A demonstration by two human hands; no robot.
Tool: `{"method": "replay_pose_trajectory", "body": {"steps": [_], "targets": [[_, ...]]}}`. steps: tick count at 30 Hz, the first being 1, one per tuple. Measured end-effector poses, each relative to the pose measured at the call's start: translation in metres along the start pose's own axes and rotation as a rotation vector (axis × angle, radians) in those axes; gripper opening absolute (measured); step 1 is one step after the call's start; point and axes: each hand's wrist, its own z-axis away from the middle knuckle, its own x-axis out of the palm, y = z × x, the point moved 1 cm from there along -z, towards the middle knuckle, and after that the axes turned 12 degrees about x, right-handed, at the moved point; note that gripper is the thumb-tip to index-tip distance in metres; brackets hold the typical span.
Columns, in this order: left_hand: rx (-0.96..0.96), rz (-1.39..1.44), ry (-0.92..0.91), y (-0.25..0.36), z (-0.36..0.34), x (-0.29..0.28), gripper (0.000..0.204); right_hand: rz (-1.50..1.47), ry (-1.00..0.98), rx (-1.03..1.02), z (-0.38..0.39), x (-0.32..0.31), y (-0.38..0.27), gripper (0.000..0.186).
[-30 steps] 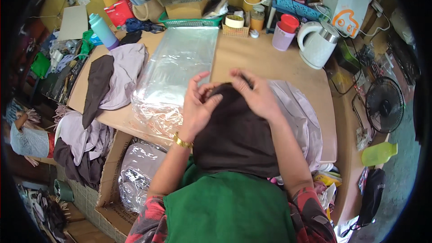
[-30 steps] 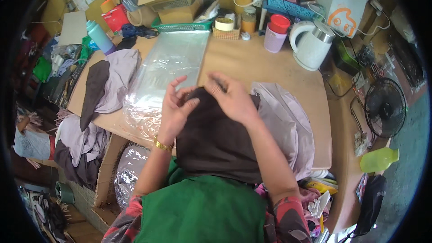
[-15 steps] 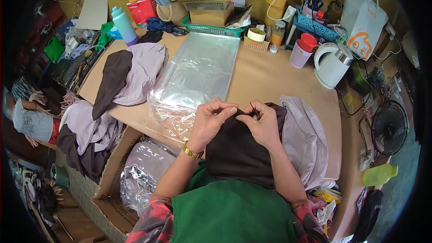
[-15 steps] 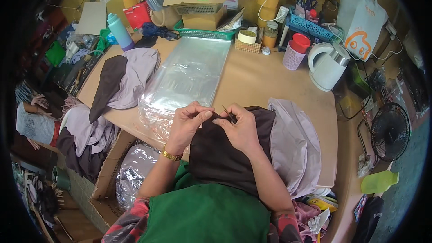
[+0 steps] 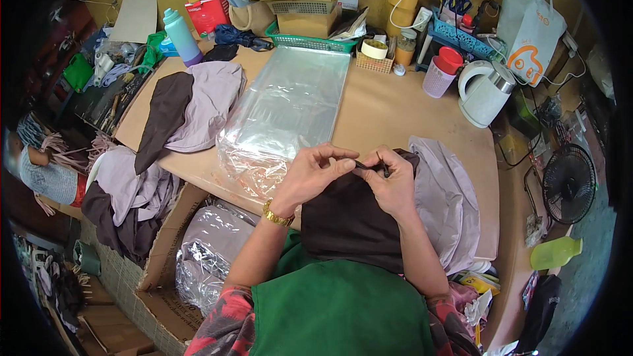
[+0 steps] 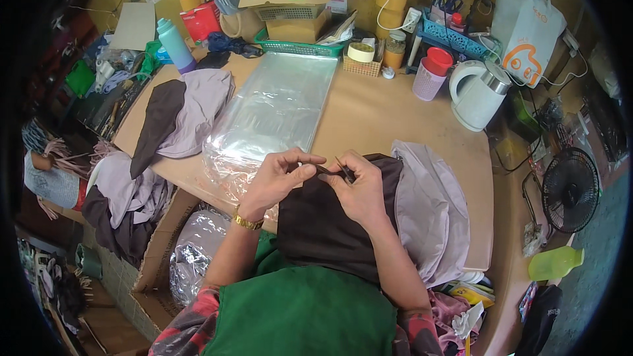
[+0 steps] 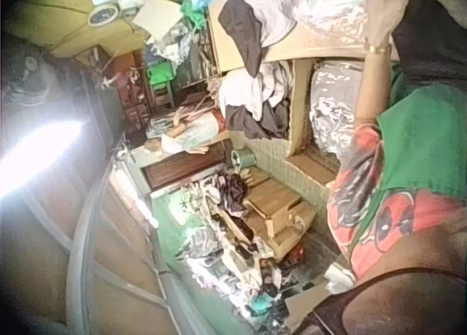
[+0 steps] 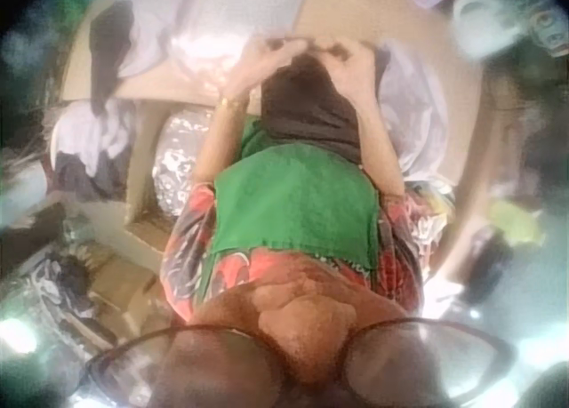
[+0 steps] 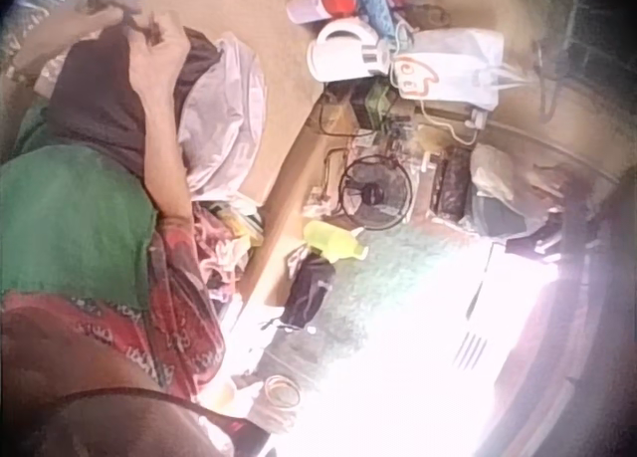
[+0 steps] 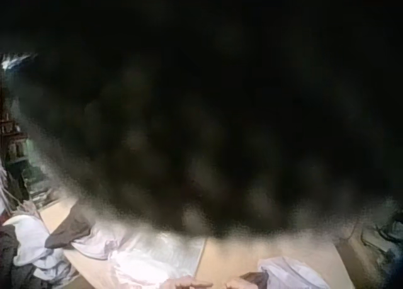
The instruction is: The person prepares a fabric bag and liner, first by flattening the bag on a table, then by trimming thread from the liner using small snips, and finally by inserting the liner into the bag and smoothing it out.
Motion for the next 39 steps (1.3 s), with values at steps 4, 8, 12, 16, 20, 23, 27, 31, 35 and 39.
{"method": "replay_pose_trajectory", "body": {"steps": [4,8,12,16,20,23,27,31,35,39], "targets": [[0.041,0.132,0.042,0.008,-0.003,0.004,0.022,0.119,0.013,-0.019,0.003,-0.004,-0.005,0.025],[0.041,0.562,0.329,-0.011,-0.002,-0.004,0.016,0.213,0.092,-0.143,0.005,-0.004,-0.010,0.027],[0.070,0.743,0.561,-0.026,0.004,-0.064,0.014,0.170,0.120,-0.038,0.004,-0.012,-0.002,0.028],[-0.104,-0.122,0.121,0.003,0.012,-0.037,0.032,0.091,0.100,-0.045,0.003,-0.010,0.007,0.028],[-0.048,-0.089,-0.079,0.000,0.008,-0.001,0.036,0.229,0.077,-0.147,0.007,-0.007,-0.006,0.025],[-0.181,0.280,-0.006,0.001,0.002,0.001,0.028,0.292,0.061,-0.159,0.011,-0.008,-0.012,0.023],[-0.191,0.652,0.183,-0.011,0.005,0.012,0.016,0.328,0.059,-0.174,0.012,-0.013,-0.012,0.022],[-0.162,0.970,0.204,-0.013,0.009,0.010,0.013,0.453,0.295,-0.153,0.020,-0.011,-0.034,0.024],[-0.119,1.026,0.253,-0.005,0.011,0.015,0.015,0.625,0.315,-0.329,0.025,-0.016,-0.048,0.031],[-0.084,1.006,0.264,-0.010,0.012,0.019,0.016,0.778,0.376,-0.592,0.028,-0.009,-0.052,0.033]]}}
